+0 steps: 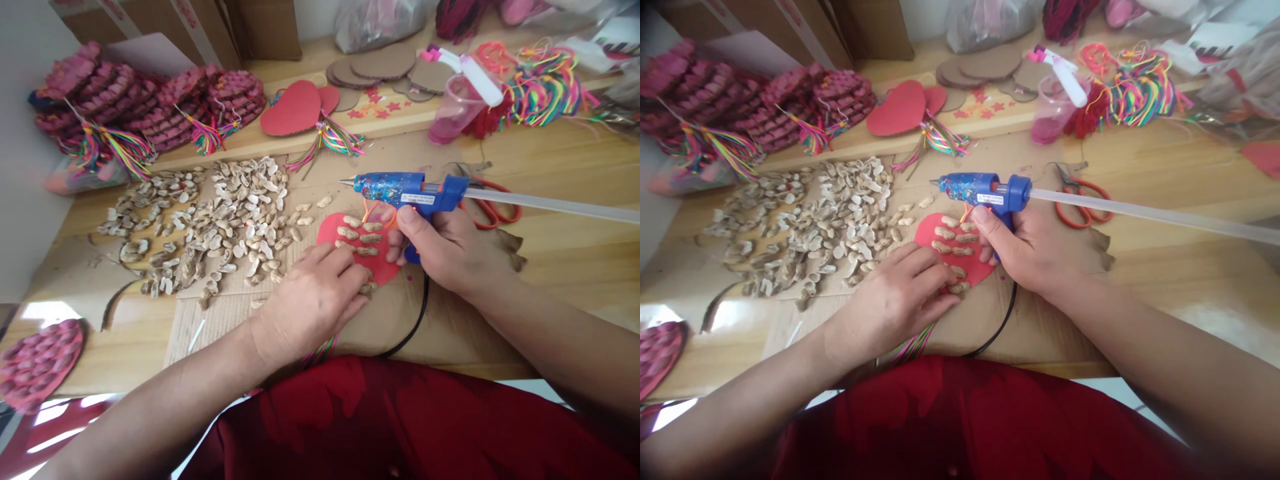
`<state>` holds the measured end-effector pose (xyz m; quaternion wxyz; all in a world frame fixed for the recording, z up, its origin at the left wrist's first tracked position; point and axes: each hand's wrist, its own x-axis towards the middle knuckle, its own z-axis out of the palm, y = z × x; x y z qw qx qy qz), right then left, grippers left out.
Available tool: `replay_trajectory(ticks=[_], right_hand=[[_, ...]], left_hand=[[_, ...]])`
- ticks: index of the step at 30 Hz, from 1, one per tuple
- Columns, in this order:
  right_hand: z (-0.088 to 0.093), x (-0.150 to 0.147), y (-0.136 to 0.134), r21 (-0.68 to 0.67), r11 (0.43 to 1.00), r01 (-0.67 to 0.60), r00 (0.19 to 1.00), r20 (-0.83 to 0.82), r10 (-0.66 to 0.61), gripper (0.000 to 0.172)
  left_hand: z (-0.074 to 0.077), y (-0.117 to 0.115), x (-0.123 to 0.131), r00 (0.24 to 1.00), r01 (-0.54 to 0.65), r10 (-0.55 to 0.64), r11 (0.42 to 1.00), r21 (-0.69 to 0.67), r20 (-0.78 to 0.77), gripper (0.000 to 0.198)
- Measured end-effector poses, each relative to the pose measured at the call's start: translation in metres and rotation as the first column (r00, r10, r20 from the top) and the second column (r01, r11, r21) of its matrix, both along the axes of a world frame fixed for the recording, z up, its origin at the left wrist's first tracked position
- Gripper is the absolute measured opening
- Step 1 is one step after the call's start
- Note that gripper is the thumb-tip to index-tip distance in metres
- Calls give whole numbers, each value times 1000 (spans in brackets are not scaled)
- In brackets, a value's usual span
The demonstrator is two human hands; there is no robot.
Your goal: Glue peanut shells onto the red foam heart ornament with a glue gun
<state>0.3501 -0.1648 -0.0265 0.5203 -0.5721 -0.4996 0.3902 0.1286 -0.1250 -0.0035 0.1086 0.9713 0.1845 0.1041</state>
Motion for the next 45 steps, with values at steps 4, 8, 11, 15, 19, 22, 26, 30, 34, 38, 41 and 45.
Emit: replay_trajectory(ticks=[4, 8, 11, 15, 19, 22, 26, 30, 34, 38, 41, 45], right_hand=[[1, 0, 0, -3, 1000, -11, 1000, -10, 11, 48], [1, -1, 0, -10, 1000, 1, 1000, -10, -2, 47], [1, -1, -1, -12, 1000, 0, 1000, -9, 0, 46], [0, 0, 0, -7, 1000, -2, 1000, -3, 2, 45], [0, 0, 0, -22, 1000, -6, 1000, -2, 6, 47], [1, -1, 0, -27, 1000, -3, 1000, -18, 3, 51], [1, -2, 0, -31, 999, 11, 1000, -19, -12, 49], [1, -1, 0, -45, 999, 0, 1000, -16, -1, 50], [1, 0, 0, -42, 999, -31, 999, -38, 29, 50], [-2, 1, 2, -10, 999, -37, 999, -30, 36, 50], [-4, 2, 2, 0, 999, -44, 999, -25, 44, 51], [-4, 2, 2, -7, 998, -57, 998, -31, 56, 51]], left_hand=[[-4, -2, 0, 1000, -21, 20, 1000, 21, 22, 16], [-6, -2, 2, 998, -42, 41, 999, 26, 56, 17], [-7, -2, 3, 997, -55, 53, 998, 27, 64, 18], [-5, -1, 2, 996, -58, 57, 998, 23, 64, 19], [-2, 0, -2, 994, -61, 64, 997, -38, 88, 15], [-2, 0, -5, 992, -77, 84, 995, -70, 98, 15], [-2, 2, -5, 991, -75, 84, 993, -88, 107, 15], [2, 15, -10, 977, -88, 104, 992, -91, 184, 9], [3, 30, -17, 966, -121, 140, 988, -97, 219, 5], [-2, 35, -17, 972, -72, 91, 993, -94, 216, 7], [-5, 34, -13, 978, -52, 67, 996, -78, 200, 8], [-5, 33, -10, 985, -55, 62, 997, -50, 162, 9]])
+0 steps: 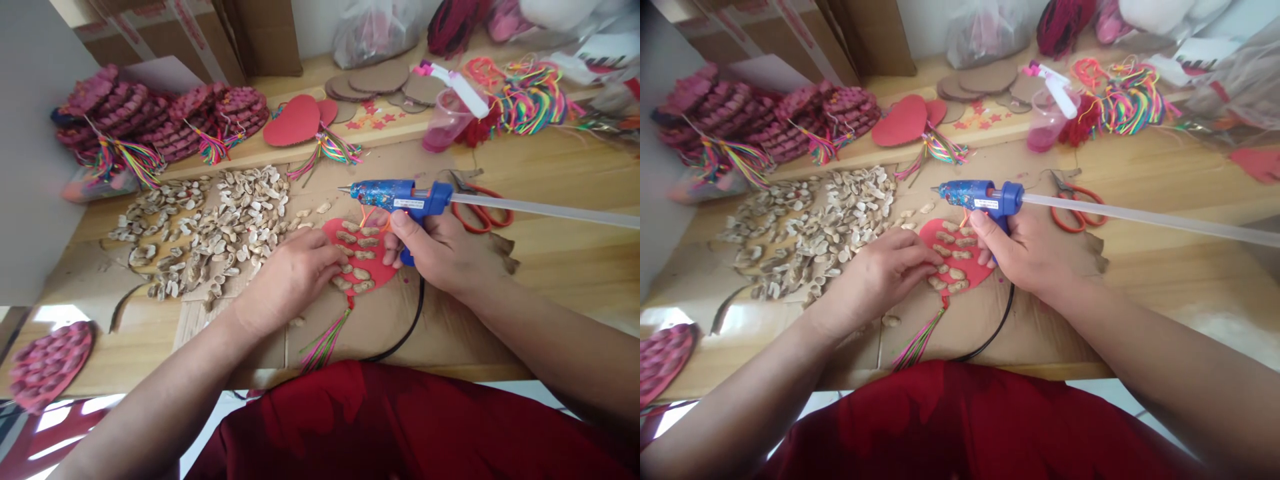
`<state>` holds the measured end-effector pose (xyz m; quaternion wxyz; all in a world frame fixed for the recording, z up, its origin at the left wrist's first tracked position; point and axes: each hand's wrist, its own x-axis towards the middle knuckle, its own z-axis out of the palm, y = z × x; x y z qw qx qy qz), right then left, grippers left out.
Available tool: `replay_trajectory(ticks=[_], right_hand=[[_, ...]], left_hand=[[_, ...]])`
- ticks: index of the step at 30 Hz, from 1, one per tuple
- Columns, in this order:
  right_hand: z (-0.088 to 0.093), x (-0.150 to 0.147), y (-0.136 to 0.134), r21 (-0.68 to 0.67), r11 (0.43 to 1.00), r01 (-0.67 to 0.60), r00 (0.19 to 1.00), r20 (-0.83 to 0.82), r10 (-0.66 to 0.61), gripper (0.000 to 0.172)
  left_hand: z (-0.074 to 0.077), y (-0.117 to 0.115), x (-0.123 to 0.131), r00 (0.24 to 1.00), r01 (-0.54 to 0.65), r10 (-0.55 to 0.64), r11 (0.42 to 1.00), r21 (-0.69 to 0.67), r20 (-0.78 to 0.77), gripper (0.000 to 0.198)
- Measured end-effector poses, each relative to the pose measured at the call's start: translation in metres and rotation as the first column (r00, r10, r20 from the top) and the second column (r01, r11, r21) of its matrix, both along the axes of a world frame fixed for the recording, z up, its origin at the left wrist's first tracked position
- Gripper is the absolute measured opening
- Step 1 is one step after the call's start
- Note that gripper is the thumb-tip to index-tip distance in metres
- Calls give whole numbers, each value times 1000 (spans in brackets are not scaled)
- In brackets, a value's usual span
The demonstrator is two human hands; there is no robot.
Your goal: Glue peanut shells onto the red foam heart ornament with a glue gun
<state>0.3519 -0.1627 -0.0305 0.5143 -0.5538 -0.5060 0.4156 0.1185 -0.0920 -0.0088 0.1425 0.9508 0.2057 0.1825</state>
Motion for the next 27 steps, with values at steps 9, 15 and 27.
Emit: replay_trajectory(ticks=[9, 15, 27], right_hand=[[-4, 1, -1, -2, 1000, 18, 1000, -11, -18, 44], [-8, 3, -1, 17, 1000, 7, 1000, 17, -8, 41], [-5, 1, 1, 42, 999, 12, 1000, -2, -12, 42]], left_hand=[[5, -3, 2, 1000, 9, -9, 1000, -5, 11, 10], [12, -8, 15, 999, 41, -41, 999, -9, -35, 8], [13, -9, 31, 980, 4, 1, 1000, 26, -199, 14]])
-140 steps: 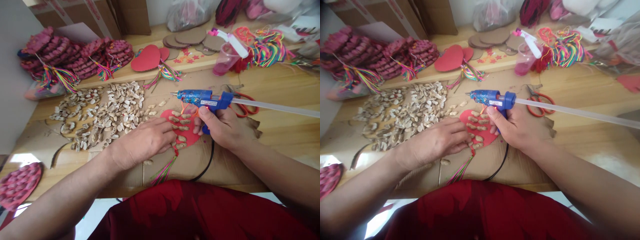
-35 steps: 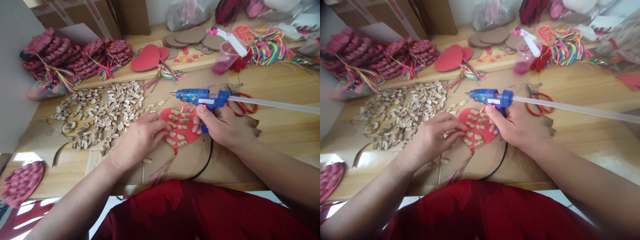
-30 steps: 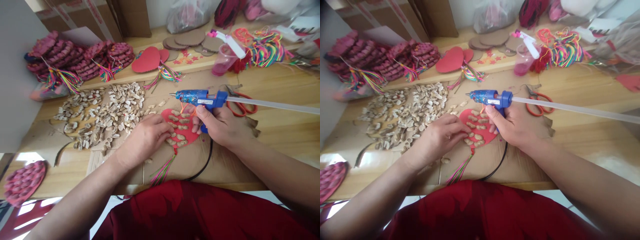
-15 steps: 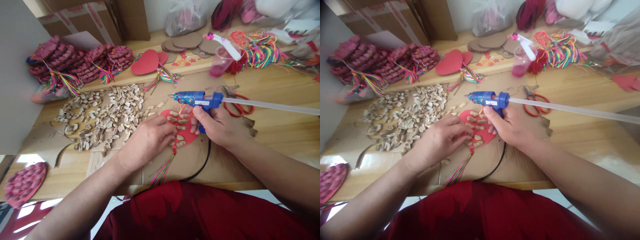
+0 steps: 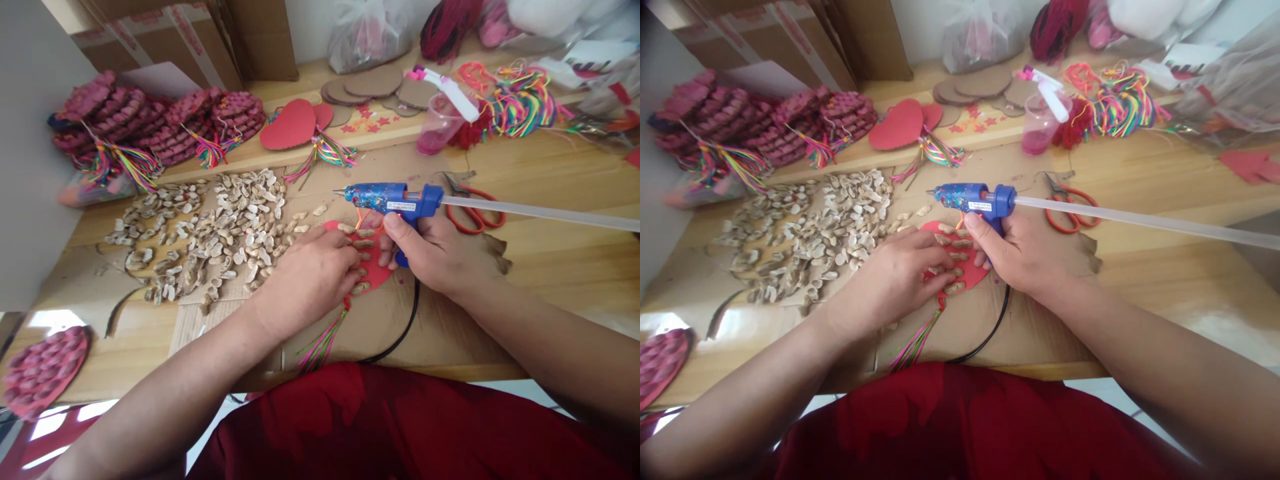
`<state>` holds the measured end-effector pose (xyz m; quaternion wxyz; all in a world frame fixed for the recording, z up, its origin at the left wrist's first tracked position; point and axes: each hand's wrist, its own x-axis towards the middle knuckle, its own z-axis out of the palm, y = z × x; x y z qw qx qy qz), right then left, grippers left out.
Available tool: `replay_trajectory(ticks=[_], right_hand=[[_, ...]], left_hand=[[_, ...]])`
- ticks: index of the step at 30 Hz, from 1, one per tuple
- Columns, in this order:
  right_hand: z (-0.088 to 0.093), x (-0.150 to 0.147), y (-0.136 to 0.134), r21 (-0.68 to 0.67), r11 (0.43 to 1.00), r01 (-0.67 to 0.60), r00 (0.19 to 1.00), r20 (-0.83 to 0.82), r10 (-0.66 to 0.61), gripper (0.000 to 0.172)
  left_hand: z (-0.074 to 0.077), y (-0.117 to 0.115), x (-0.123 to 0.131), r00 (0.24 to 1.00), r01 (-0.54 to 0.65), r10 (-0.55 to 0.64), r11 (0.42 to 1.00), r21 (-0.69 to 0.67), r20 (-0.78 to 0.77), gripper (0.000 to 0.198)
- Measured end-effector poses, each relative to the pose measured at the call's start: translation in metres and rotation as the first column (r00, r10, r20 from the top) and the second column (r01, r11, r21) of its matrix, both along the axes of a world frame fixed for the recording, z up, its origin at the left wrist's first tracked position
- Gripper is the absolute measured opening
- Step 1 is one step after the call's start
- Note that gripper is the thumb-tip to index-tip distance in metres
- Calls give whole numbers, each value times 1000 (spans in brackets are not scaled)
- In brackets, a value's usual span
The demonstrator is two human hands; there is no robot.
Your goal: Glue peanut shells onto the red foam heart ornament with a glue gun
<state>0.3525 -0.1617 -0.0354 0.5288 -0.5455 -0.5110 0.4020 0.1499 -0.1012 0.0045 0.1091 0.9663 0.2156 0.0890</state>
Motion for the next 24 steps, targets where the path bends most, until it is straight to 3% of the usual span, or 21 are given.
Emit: replay_trajectory(ticks=[7, 11, 15, 24], right_hand=[[0, 0, -1, -41, 999, 10, 1000, -11, -11, 45], [3, 0, -3, -52, 999, 3, 1000, -3, -3, 46], [5, -1, -3, -49, 999, 8, 1000, -5, -8, 45], [-1, 2, -2, -5, 1000, -6, 1000, -5, 6, 40]], left_hand=[[2, 0, -5, 997, -8, 9, 1000, -5, 70, 12], [12, 13, -23, 985, -63, 61, 998, 6, 162, 9], [19, 27, -44, 980, -124, 119, 992, 27, 159, 8], [3, 21, -37, 990, 79, -72, 996, -48, 122, 12]])
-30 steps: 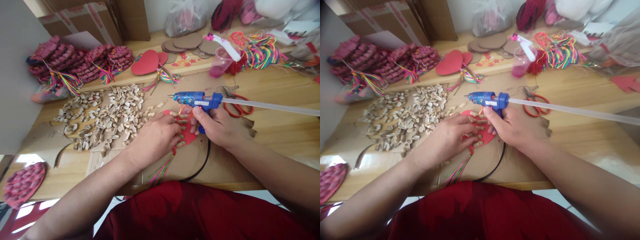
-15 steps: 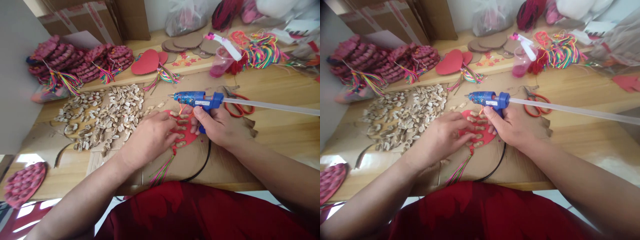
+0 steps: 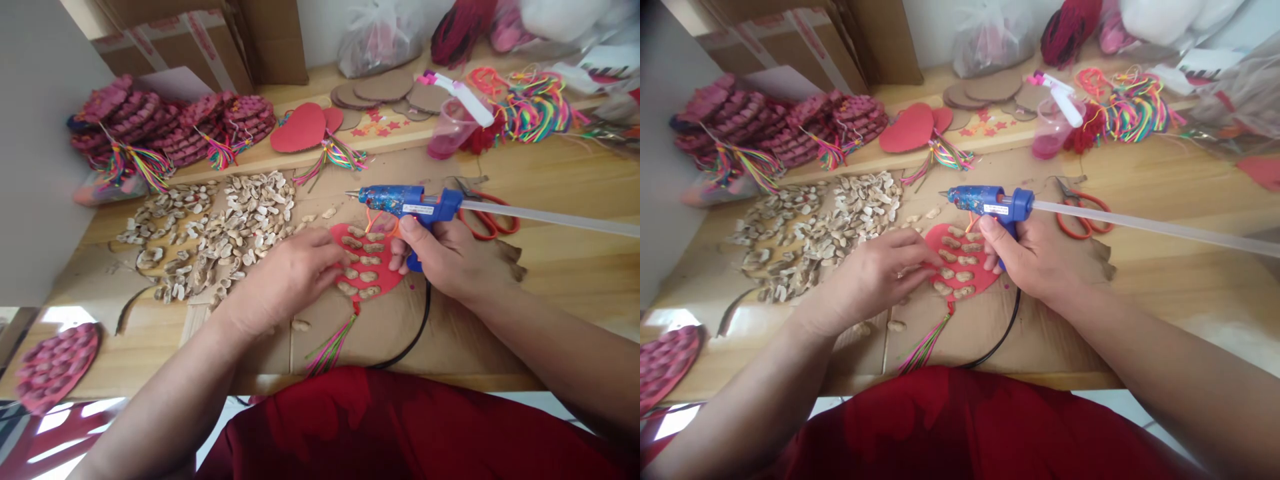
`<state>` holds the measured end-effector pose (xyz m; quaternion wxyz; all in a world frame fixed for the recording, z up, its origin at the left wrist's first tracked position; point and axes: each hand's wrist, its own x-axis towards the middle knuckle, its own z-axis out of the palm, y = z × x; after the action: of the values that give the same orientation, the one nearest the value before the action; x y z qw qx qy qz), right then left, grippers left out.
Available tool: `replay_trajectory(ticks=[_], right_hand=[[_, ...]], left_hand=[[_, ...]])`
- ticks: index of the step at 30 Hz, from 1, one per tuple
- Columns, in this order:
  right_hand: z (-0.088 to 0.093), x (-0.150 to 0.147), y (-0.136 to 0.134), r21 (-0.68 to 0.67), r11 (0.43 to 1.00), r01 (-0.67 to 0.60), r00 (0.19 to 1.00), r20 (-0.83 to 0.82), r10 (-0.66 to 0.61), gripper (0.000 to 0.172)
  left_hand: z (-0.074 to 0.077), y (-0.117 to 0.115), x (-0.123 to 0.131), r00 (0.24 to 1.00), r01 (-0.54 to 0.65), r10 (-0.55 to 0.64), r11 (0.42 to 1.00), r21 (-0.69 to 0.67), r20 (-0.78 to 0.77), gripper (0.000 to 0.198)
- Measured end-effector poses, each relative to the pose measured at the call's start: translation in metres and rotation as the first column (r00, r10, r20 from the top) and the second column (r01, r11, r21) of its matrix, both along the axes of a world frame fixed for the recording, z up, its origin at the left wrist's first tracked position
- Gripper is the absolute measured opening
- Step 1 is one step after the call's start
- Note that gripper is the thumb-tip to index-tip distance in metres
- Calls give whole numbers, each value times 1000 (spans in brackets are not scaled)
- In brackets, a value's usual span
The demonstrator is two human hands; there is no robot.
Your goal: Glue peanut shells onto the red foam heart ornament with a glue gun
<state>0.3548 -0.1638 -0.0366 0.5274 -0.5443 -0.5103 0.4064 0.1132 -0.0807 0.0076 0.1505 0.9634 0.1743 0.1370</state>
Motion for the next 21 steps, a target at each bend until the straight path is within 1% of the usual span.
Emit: replay_trajectory(ticks=[4, 9, 12, 16, 21], right_hand=[[4, -1, -1, 3, 1000, 16, 1000, -9, -16, 38], [5, 0, -1, -5, 1000, -1, 1000, -22, 1, 37], [3, 2, -1, -12, 1000, -11, 999, -30, 10, 36], [3, 1, -1, -15, 1000, 11, 999, -39, -12, 35], [4, 0, -1, -18, 1000, -3, 999, -47, 2, 33]], left_hand=[[-3, -2, 7, 999, 51, -51, 998, -29, -2, 12], [-3, -1, 10, 998, 62, -63, 997, -35, -14, 13], [-3, 0, 11, 997, 50, -52, 998, -38, -62, 15], [-4, 1, 13, 991, 44, -48, 998, -34, -123, 18], [-1, 5, 16, 982, 75, -84, 995, -59, -166, 21]])
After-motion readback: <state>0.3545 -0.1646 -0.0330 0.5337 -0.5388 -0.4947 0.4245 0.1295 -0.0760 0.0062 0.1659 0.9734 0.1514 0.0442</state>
